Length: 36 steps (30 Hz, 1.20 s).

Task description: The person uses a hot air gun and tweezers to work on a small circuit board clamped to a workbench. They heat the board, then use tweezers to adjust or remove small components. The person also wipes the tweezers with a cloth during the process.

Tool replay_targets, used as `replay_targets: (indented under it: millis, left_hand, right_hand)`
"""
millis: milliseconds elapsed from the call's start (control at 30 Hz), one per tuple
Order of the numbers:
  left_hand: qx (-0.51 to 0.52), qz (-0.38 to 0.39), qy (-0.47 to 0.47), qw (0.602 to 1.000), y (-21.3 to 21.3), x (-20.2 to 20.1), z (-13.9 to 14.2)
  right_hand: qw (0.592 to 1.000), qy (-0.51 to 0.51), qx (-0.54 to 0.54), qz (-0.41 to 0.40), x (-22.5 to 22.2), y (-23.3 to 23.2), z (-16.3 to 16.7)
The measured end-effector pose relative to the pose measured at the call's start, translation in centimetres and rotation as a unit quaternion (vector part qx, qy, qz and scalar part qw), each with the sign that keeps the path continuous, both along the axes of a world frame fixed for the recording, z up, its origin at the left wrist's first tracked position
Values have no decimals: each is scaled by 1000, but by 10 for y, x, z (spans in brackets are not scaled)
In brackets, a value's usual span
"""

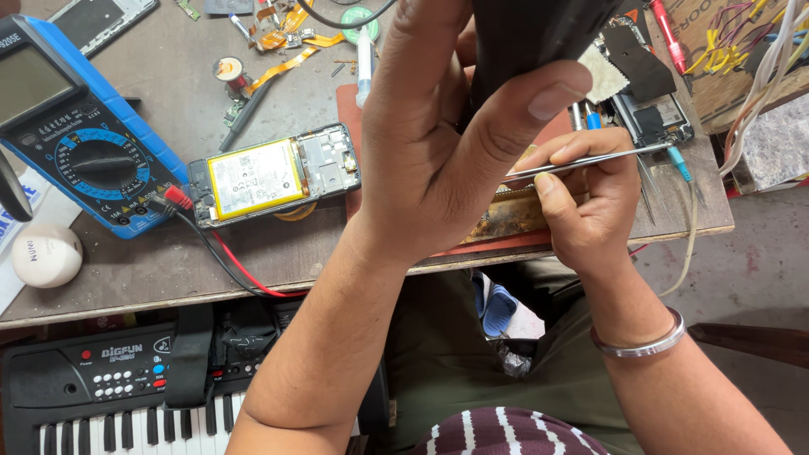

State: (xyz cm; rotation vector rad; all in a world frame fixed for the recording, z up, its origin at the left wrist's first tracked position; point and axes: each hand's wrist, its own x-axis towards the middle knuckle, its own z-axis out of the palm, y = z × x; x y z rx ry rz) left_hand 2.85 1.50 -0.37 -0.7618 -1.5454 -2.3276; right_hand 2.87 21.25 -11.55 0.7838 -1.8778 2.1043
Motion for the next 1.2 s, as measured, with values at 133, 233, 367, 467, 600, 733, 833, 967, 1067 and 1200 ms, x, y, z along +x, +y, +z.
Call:
replay_targets:
  millis: [133, 233, 367, 467, 600, 733, 833, 967, 1067, 1200]
  left_hand:
    - [-12, 5, 6, 1000, -2, -1, 0]
    - [-7, 2, 3, 1000, -1, -1, 0]
    - [-2, 0, 12, 1000, 1, -1, -2]
    - [4, -4, 8, 1000, 3, -1, -3]
    - [3, 0, 11, 1000, 3, -1, -3]
    - [-7, 12, 18, 1000, 4, -1, -2]
    - [-8, 14, 12, 1000, 5, 1, 0]
    - [9, 4, -4, 1000, 8, 3, 1]
    - [12, 1, 1, 1000, 9, 3, 1]
    - [-2, 2, -14, 1000, 9, 2, 0]
  right_hand:
    - [1000, 10, 8, -4, -1, 1, -1]
    - [1000, 6, 6, -5, 0, 0, -1]
    - [1000, -3, 1, 3, 0, 2, 0]
    - [1000, -6, 2, 5, 1, 2, 0]
    - [1000, -5, 13, -4, 1, 2, 0]
    - [1000, 0, 20, -3, 2, 3, 0]
    - [1000, -2, 19, 1, 2, 4, 1]
    - [1000, -3, 27, -1, 3, 5, 2]
    - [1000, -1, 31, -2, 3, 6, 1]
    - [999, -1, 34, -4, 3, 7, 2]
